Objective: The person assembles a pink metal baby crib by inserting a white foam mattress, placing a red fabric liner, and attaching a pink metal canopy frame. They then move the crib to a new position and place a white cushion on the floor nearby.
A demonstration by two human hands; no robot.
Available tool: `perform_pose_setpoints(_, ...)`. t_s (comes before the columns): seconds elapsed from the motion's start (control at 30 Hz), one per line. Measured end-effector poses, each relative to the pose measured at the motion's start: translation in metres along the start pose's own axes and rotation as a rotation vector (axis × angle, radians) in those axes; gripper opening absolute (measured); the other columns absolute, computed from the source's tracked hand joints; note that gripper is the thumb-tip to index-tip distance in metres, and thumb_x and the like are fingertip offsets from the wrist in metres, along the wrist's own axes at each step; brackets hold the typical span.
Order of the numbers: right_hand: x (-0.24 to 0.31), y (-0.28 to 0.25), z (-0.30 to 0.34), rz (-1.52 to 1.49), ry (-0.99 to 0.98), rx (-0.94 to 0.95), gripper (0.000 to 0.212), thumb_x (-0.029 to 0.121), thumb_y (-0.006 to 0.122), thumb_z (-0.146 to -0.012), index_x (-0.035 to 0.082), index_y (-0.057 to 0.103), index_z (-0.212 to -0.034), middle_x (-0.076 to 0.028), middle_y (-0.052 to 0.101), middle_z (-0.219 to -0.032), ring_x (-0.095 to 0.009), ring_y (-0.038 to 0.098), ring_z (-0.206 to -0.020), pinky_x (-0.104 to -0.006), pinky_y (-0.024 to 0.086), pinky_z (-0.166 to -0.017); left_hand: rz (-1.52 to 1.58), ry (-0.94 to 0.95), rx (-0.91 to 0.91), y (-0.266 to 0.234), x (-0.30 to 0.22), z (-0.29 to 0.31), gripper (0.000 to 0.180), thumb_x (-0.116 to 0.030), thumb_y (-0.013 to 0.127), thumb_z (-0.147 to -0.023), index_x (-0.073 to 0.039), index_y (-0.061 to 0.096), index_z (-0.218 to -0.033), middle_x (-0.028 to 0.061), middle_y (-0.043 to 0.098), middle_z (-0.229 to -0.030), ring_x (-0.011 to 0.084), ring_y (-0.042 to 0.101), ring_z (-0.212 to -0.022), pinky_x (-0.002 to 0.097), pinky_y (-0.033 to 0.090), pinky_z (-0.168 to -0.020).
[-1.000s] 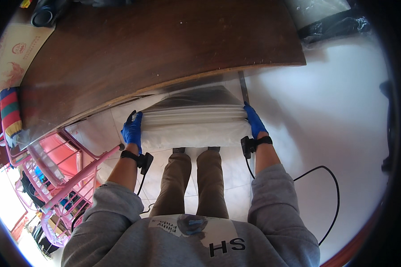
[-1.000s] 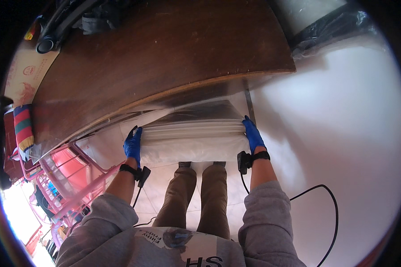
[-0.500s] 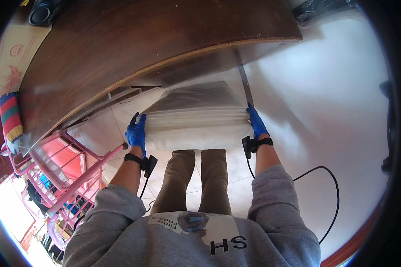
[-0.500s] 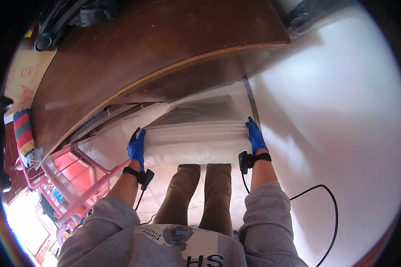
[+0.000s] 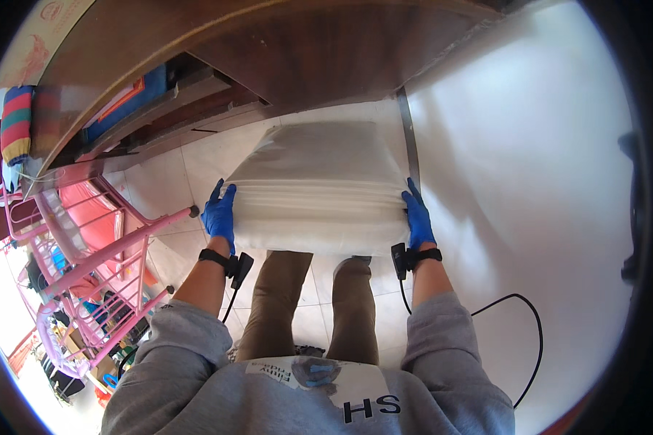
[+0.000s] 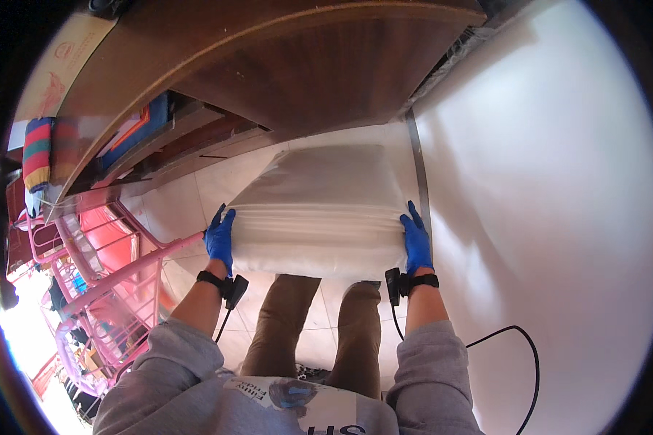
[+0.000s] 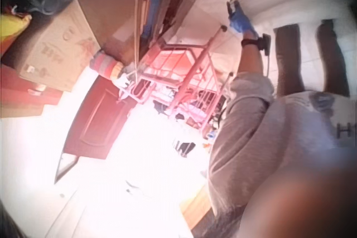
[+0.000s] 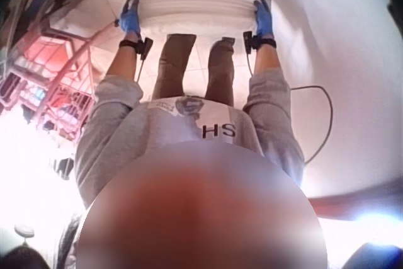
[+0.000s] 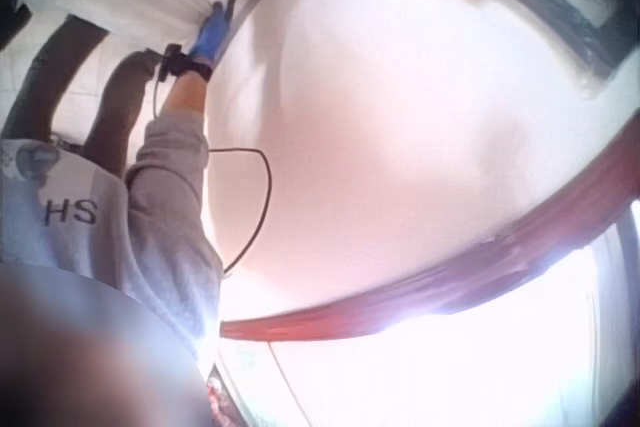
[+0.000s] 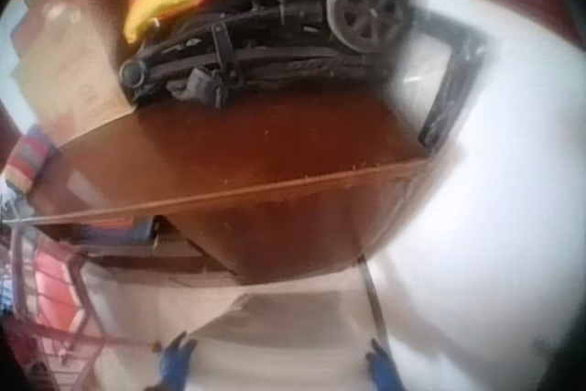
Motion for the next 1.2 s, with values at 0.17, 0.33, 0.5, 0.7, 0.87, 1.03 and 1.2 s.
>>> perform_pose_setpoints(0.17,-0.041,-0.009,0.032,0.086,-0.068,-0.022,0.049,0.024,0.057,-0.087,0.023,0.047,-0.135,-0.002,0.052,-0.127,-0.012,0.047,-0.11,-0.0238,0.035,-0.095,0.055,0.042,-0.055,0.005,0.064,0.033,0.046,-0.038,0.064,-0.083,-0.023,0.057,-0.126,0.0043,0.058,-0.073,0.0128,0.053,-0.069,0.0308,0.043,-0.067)
perform_pose_setpoints(0.33,-0.125,-0.004,0.064,-0.156,0.017,0.107,0.058,0.013,0.051,-0.085,0.018,0.039,-0.141,-0.008,0.047,-0.134,-0.017,0.047,-0.115,-0.0264,0.034,-0.097,0.187,-0.219,0.073,0.026,0.222,0.082,0.035,-0.027,0.064,-0.085,-0.013,0.063,-0.118,0.0037,0.064,-0.088,0.012,0.055,-0.08,0.0295,0.045,-0.073)
perform_pose_setpoints(0.5,-0.291,-0.021,0.005,-0.074,0.29,-0.024,0.055,0.011,0.053,-0.081,0.015,0.045,-0.136,-0.006,0.047,-0.135,-0.018,0.049,-0.113,-0.0306,0.036,-0.094,-0.573,0.045,0.726,0.112,0.348,0.094,0.023,-0.024,0.053,-0.084,-0.015,0.073,-0.091,0.0117,0.068,-0.089,0.024,0.065,-0.086,0.0335,0.05,-0.077)
perform_pose_setpoints(0.7,-0.31,-0.06,-0.081,0.229,-0.145,-0.324,0.045,0.028,0.044,-0.095,0.003,0.047,-0.132,-0.009,0.055,-0.126,-0.02,0.053,-0.113,-0.0287,0.04,-0.093,-0.172,0.296,-0.076,0.097,0.293,-0.063,0.033,-0.027,0.056,-0.089,0.0,0.062,-0.107,0.0205,0.06,-0.111,0.0333,0.055,-0.106,0.0374,0.043,-0.092)
perform_pose_setpoints(0.87,-0.245,0.02,-0.121,0.729,-0.229,-0.29,0.06,0.047,0.052,-0.089,-0.001,0.051,-0.123,-0.017,0.06,-0.117,-0.029,0.056,-0.109,-0.036,0.041,-0.094,0.112,0.122,0.494,0.203,0.216,-0.107,0.067,-0.05,0.059,-0.084,-0.004,0.044,-0.131,0.0084,0.058,-0.116,0.0169,0.056,-0.098,0.0285,0.044,-0.087)
perform_pose_setpoints(1.03,-0.255,0.023,-0.1,0.533,-0.168,-0.373,0.066,0.052,0.056,-0.085,-0.002,0.051,-0.122,-0.02,0.059,-0.117,-0.032,0.056,-0.109,-0.0374,0.042,-0.093,0.046,0.023,0.205,0.189,0.227,-0.089,0.068,-0.05,0.067,-0.078,-0.002,0.051,-0.123,0.0146,0.06,-0.115,0.0251,0.058,-0.102,0.0348,0.046,-0.087)
perform_pose_setpoints(1.2,-0.302,-0.001,-0.062,0.7,-0.078,-0.421,0.067,0.049,0.056,-0.086,-0.003,0.045,-0.127,-0.022,0.055,-0.122,-0.032,0.054,-0.112,-0.0375,0.042,-0.093,0.066,-0.045,0.208,0.178,0.287,-0.04,0.061,-0.04,0.069,-0.08,-0.003,0.048,-0.124,0.011,0.06,-0.111,0.0196,0.056,-0.101,0.0324,0.045,-0.086)
Point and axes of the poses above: each hand's wrist, its own z-axis away from the middle knuckle, its own y-axis out of the palm, x = y × z, the point moved 9 cm from there along -z, towards the middle knuckle
